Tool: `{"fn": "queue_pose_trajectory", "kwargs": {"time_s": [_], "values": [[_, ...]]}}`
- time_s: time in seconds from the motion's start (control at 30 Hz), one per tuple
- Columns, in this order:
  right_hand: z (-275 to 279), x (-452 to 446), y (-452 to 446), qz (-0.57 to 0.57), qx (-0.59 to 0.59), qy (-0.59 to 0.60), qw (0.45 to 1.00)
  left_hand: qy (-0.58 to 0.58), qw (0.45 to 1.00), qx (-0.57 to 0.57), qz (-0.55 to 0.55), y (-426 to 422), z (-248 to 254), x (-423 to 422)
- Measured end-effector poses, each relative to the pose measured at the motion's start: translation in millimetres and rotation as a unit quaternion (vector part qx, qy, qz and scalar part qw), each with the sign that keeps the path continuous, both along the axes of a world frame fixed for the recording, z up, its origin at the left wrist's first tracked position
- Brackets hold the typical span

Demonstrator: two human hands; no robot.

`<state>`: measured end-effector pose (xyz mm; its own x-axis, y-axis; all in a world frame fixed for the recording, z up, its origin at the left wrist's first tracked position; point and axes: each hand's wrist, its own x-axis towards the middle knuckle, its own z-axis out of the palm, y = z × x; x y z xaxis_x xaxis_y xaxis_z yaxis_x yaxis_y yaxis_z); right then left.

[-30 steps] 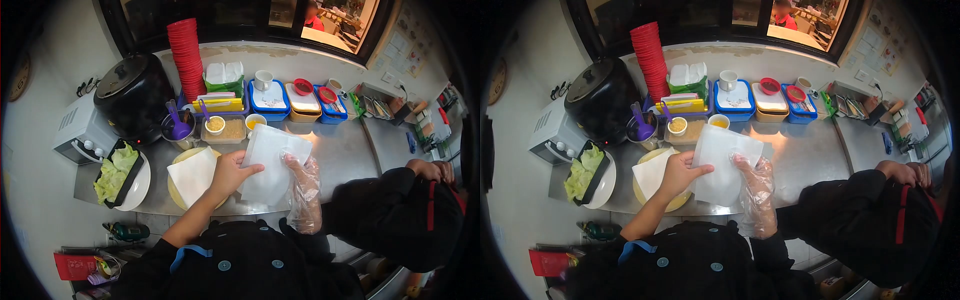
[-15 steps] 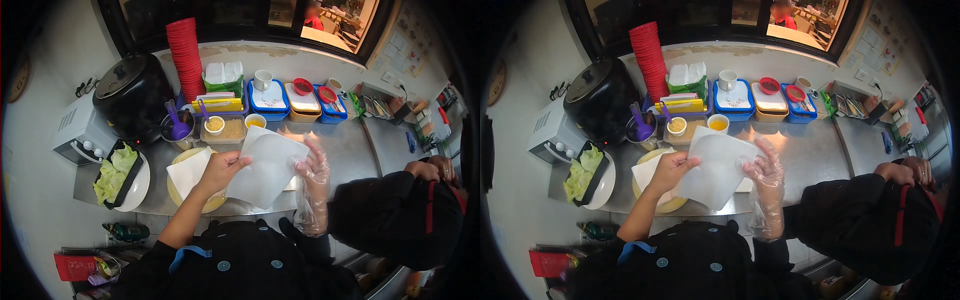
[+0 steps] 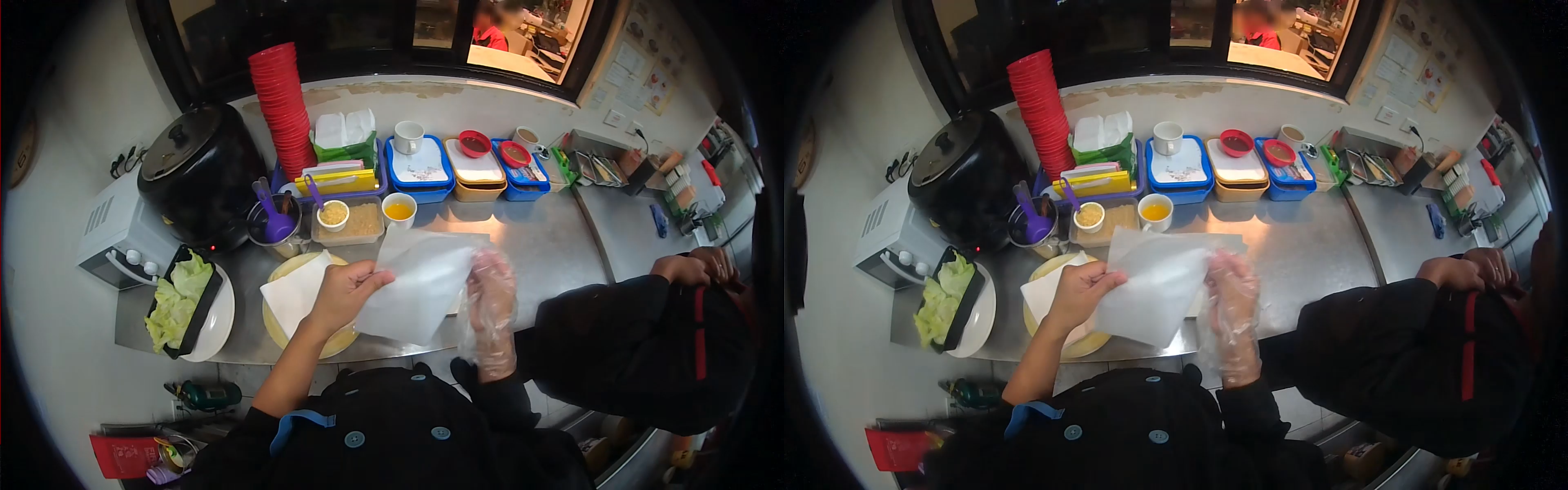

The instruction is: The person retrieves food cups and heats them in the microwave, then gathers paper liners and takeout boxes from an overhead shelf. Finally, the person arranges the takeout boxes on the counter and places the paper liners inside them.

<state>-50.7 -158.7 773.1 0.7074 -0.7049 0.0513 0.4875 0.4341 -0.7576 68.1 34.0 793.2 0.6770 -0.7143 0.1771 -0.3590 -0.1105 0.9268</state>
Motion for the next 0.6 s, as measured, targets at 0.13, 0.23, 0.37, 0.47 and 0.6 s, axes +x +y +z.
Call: {"fn": "queue_pose_trajectory", "kwargs": {"time_s": [0.13, 0.23, 0.37, 0.47, 0.6], "values": [[-5, 5, -3, 0.049, 0.088, -0.021, 0.995, 0.04, 0.998, -0.041, 0.022, -1, 7, -5], [-10, 0, -11, 0.065, -0.132, 0.124, 0.981, -0.025, 0.999, 0.043, -0.01, 3, -1, 4], [24, 2, -9, 0.055, 0.026, -0.009, 0.998, 0.085, 0.996, -0.015, 0.008, 5, 6, -2], [-8, -8, -10, 0.067, -0.159, 0.098, 0.98, 0.043, 0.999, 0.025, -0.003, 6, 13, 3], [33, -13, 0, 0.046, -0.373, 0.172, 0.911, -0.243, 0.97, 0.022, 0.011, -3, 50, 1]]}}
